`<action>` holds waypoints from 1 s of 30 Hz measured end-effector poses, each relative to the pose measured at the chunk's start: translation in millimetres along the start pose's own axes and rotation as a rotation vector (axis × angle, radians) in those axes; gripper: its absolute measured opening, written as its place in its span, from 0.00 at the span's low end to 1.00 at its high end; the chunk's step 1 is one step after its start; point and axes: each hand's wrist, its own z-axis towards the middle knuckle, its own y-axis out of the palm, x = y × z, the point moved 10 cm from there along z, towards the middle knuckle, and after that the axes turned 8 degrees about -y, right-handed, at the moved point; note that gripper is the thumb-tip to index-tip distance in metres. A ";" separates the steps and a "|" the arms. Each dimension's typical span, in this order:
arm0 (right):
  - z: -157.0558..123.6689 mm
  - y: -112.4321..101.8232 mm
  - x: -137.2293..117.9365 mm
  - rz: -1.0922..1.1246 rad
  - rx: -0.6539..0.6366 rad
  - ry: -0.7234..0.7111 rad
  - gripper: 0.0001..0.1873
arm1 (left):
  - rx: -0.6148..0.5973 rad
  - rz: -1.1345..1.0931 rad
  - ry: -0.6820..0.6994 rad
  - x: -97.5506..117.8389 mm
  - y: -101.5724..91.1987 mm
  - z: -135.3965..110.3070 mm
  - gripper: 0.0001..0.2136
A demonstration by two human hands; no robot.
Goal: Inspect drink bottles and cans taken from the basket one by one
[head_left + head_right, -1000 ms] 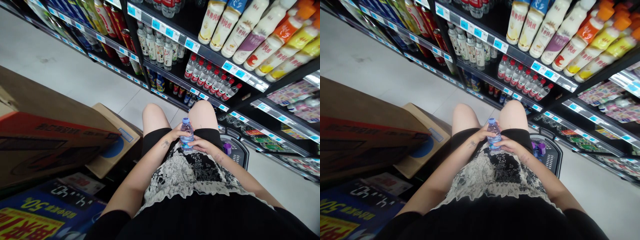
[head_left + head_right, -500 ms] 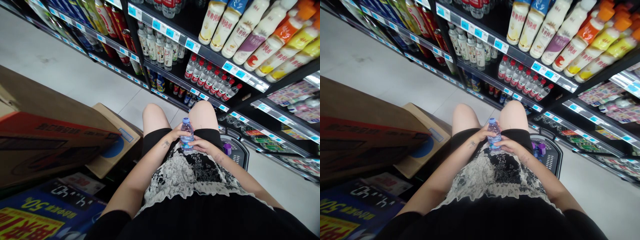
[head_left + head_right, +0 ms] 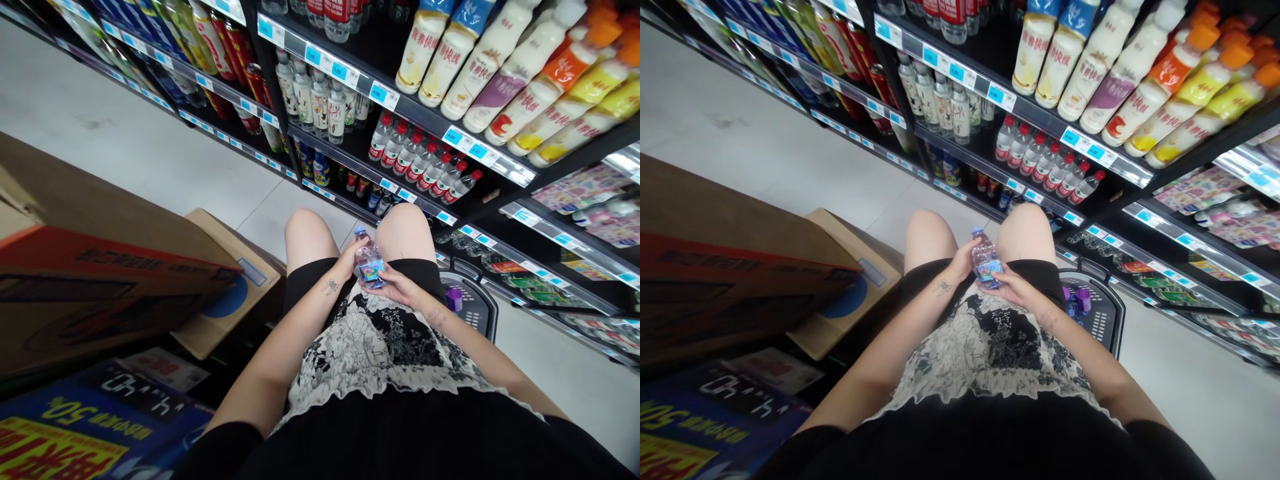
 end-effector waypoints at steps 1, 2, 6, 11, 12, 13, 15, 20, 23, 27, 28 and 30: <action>-0.1 -0.7 -0.7 0.002 0.006 -0.006 0.35 | -0.012 -0.026 0.002 1.5 1.0 -0.8 0.17; 0.1 -1.9 -1.1 0.006 0.012 -0.008 0.35 | -0.030 -0.048 0.011 3.5 2.6 -2.1 0.16; 2.2 -9.5 3.8 0.065 0.035 0.061 0.29 | -0.147 -0.047 0.078 12.8 15.9 -10.9 0.19; 1.9 -5.2 1.0 0.172 -0.019 0.116 0.31 | -0.302 0.030 0.084 14.0 35.0 -21.5 0.28; 1.6 -4.3 -1.7 0.184 -0.021 0.104 0.31 | -0.315 0.043 0.084 13.7 36.2 -21.8 0.29; 1.1 -3.5 -3.6 0.194 -0.019 0.096 0.32 | -0.325 0.056 0.080 12.6 36.4 -21.3 0.30; -0.2 -2.4 -4.2 0.216 -0.012 0.100 0.35 | -0.337 0.081 0.064 8.1 34.7 -18.0 0.32; -1.2 0.5 3.4 0.295 0.005 0.142 0.38 | -0.267 0.200 0.074 -3.7 17.9 -6.2 0.39; 0.8 3.2 12.0 0.302 0.012 0.196 0.40 | -0.209 0.265 0.078 -6.0 6.3 -4.9 0.36; 8.6 1.6 21.6 0.298 0.080 0.270 0.42 | -0.144 0.258 0.050 -7.2 -8.3 -3.3 0.35; 10.9 0.6 24.2 0.287 0.101 0.293 0.42 | -0.101 0.252 0.052 -6.6 -13.9 -1.4 0.36; 15.6 0.1 29.7 0.249 0.118 0.340 0.41 | 0.030 0.256 0.047 -6.7 -29.2 4.0 0.35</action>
